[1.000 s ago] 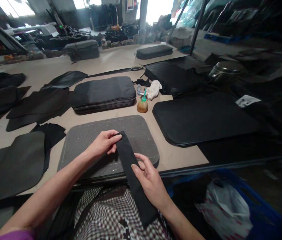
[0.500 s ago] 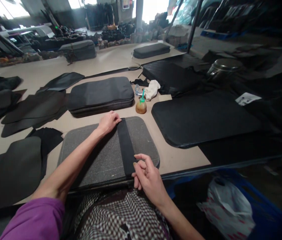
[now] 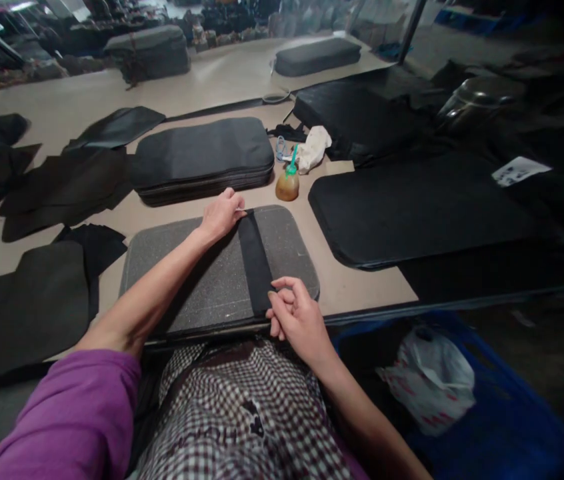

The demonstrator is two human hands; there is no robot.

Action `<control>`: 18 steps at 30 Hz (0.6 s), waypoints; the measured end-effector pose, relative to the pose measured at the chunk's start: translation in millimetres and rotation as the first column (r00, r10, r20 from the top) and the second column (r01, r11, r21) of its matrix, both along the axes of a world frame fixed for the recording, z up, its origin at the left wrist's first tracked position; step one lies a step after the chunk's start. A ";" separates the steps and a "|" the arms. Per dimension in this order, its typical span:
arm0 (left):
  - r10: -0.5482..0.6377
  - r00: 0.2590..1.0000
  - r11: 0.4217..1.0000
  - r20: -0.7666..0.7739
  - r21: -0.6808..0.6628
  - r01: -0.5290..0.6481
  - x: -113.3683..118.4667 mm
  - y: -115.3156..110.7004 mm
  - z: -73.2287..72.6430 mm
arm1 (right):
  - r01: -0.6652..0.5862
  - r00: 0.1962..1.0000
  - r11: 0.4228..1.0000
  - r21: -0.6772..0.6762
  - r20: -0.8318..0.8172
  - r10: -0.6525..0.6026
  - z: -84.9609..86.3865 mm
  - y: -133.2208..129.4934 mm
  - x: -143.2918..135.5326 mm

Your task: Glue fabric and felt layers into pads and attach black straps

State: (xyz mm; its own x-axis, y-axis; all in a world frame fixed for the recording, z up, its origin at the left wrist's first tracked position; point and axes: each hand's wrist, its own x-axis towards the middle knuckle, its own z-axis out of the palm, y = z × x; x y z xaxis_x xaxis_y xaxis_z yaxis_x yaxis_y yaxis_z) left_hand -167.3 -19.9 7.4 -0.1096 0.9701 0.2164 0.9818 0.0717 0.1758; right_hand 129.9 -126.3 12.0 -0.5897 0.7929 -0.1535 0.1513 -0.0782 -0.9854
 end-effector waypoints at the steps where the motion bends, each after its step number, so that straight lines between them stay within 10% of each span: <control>1: -0.025 1.000 1.000 -0.013 0.003 0.025 1.4 -0.4 -1.6 | -0.001 1.000 1.000 -0.005 -0.002 0.001 -0.1 0.6 0.0; 18: -0.095 0.974 0.996 -0.204 -0.019 0.093 21.5 -37.3 -2.7 | -0.201 0.931 0.924 0.325 0.357 0.077 5.0 5.3 -2.8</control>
State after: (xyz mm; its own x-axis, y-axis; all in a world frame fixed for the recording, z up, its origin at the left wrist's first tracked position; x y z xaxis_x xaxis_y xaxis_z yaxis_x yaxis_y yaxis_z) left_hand -145.8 -57.2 4.7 0.0275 0.9760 0.2160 0.9993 -0.0216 -0.0297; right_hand 127.1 -121.0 17.0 -0.6615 0.7448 -0.0875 0.4568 0.3076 -0.8347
